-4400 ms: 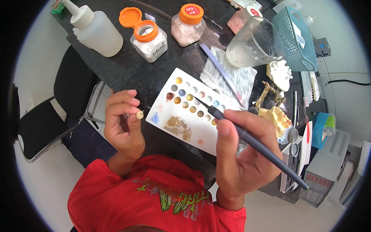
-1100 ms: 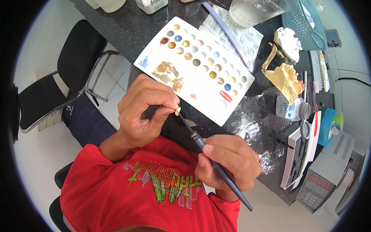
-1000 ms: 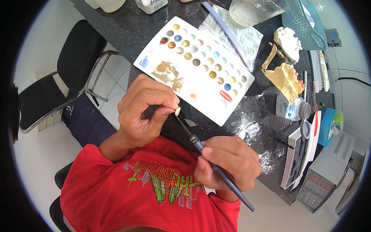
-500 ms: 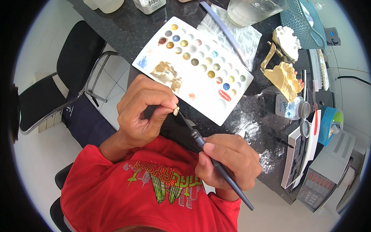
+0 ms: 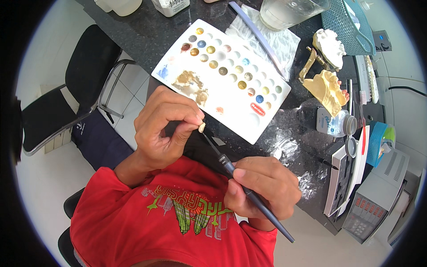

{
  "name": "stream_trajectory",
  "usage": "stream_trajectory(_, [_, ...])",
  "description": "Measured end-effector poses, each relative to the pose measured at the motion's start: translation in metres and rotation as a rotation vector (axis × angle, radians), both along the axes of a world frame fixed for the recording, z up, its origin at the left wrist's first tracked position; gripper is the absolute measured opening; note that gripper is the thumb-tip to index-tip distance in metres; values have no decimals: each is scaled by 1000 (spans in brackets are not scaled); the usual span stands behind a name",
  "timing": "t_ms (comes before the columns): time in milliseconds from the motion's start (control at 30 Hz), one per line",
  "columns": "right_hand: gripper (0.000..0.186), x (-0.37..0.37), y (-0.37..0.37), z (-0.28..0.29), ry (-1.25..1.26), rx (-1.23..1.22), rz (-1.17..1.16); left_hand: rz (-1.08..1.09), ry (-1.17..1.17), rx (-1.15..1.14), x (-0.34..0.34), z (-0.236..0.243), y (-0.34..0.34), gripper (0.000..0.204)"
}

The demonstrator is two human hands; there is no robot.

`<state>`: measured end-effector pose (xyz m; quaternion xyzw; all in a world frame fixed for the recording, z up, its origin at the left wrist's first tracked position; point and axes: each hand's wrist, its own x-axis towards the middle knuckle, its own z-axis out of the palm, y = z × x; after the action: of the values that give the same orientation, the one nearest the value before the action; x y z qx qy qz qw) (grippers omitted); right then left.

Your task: The person applies color to a dental crown using a brush and a palette. They wipe the brush on a cloth, handle a dental model, and later retrieve a small jar from a drawer.

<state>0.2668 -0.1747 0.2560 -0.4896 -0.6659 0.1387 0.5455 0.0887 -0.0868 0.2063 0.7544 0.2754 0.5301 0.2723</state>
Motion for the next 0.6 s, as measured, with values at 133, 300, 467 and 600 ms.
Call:
stream_trajectory(133, [17,0,1,1,-18,-7,-3,-1,-5,-5,0,0,0,8])
stream_trajectory(300, [17,0,0,-1,10,1,11,0,1,-3,0,-1,-1,8])
stream_trajectory(467, [17,0,0,0,15,-9,23,-2,-1,-7,0,-1,0,8])
stream_trajectory(600, [17,-1,1,0,3,-5,4,-6,-6,-2,0,-1,0,8])
